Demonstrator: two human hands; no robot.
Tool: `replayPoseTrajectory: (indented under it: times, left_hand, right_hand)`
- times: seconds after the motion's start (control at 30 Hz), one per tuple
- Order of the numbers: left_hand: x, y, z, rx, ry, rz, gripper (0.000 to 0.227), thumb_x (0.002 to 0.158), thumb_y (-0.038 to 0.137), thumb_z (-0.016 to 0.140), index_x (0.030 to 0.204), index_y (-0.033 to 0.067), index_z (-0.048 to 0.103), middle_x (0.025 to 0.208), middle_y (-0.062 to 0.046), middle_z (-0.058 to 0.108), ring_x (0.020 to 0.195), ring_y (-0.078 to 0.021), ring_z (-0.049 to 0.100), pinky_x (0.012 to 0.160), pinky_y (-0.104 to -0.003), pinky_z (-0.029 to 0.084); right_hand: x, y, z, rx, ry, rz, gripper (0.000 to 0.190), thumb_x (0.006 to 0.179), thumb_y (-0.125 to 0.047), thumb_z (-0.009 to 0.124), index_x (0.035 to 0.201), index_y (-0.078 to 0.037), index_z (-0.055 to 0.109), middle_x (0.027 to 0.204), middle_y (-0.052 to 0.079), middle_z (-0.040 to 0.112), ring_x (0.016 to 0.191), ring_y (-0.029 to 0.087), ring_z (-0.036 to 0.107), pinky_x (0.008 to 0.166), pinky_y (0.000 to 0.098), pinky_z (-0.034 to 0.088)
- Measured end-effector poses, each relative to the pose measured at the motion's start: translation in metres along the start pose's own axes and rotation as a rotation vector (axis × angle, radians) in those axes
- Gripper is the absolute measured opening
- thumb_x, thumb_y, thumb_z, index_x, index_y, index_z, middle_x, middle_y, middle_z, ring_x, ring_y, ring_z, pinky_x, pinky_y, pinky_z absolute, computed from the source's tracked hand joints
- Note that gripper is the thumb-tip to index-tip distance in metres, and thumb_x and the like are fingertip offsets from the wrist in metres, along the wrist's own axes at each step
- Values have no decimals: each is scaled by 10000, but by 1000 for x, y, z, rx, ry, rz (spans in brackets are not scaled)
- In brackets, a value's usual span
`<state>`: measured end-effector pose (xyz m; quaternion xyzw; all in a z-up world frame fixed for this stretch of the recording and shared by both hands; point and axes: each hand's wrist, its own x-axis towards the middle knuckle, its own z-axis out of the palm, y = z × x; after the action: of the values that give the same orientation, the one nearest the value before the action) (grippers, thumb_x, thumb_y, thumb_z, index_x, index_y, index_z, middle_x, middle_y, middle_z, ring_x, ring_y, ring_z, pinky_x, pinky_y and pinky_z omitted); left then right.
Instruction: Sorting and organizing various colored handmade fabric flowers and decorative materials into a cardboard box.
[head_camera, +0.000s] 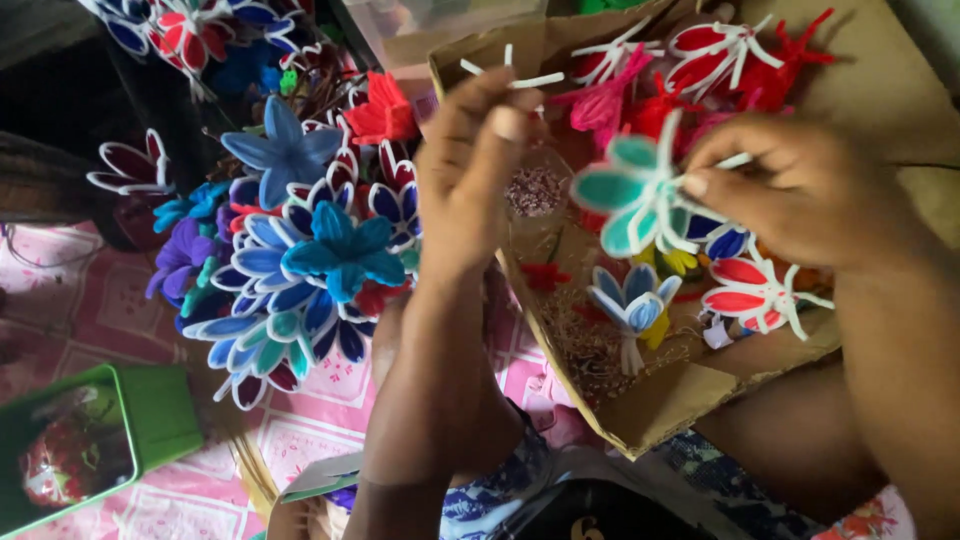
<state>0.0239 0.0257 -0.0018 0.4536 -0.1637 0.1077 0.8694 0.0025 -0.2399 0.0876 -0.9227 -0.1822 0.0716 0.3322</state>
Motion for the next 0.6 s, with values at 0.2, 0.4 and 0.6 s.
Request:
replayPoseTrajectory:
  times: [0.2,0.4,0.6]
  left_hand:
    - [-3,20,1,-26,111,-25,319,1068,192,659,1342,39,604,1220,-120,731,1104,-165,715,980,-278,611]
    - [-7,16,2,57,60,-1,335,1052,191,682,1339,39,599,1215,-132,696,1143,-169,675,1024,-287,593]
    - [-9,29,4,284,-16,1,332,1066,268,631,1342,88,590,1223,-97,711,1154,-151,684,991,-286,589]
  right_hand:
    - [35,6,40,-222,-149,257,103,966,-308,701,1005,-246,773,720,-58,729,574,114,582,618,325,439]
    - [40,-14,48,-167,-466,347,184,932,-273,655,900,-164,800,791,-13,828,673,137,759,627,309,606]
    - [19,18,41,22,-503,208,146,897,-153,643,919,-96,775,801,70,870,666,174,886,544,280,730]
